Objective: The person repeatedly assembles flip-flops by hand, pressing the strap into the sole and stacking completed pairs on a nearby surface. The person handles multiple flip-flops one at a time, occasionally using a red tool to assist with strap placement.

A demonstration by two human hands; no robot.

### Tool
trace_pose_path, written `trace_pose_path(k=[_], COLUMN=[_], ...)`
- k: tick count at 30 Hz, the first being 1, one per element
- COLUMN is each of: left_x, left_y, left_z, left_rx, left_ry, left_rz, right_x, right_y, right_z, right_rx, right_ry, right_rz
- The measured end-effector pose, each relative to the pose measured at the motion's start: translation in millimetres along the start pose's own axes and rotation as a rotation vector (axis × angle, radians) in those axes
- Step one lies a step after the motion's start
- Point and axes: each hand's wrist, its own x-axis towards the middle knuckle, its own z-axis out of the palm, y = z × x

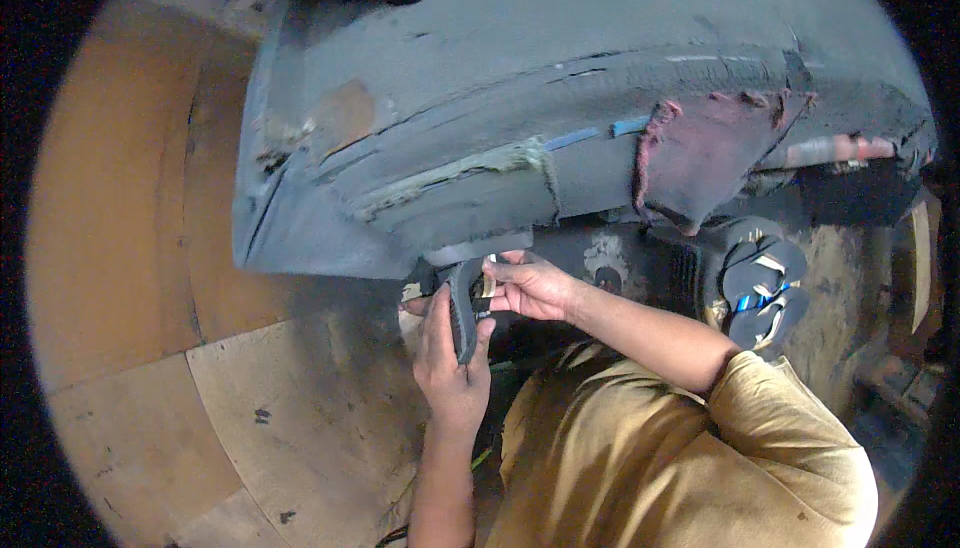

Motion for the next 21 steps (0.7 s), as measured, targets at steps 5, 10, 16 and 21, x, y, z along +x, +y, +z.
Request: trace_pose_path(k=[5, 10, 16, 21], left_x=[17.3, 45.3, 35.4, 12.0], left_y=[8.5, 15.7, 19.8, 20.1], left_z=[19.4, 52.6, 57.6, 38.6], left_rx=[0.033, -0.032, -0.367, -0.664], left_ry=[-0.132, -0.283, -0.14, 0.03], left_rz=[-0.105, -0.329, -0.388, -0.488], right_x=[-21.1, -64.1, -97.6, -86.5], right_y=[16.5, 10.7, -37.2, -69.5], right_z=[-28.7, -35.9, -16.1, 30.6], right_rx=[0.122, 0.095, -0.166, -0.394], right_ry=[0.017, 0.402, 0.606, 0.554], right_rz=[-0.038, -0.013, 0.081, 0.189])
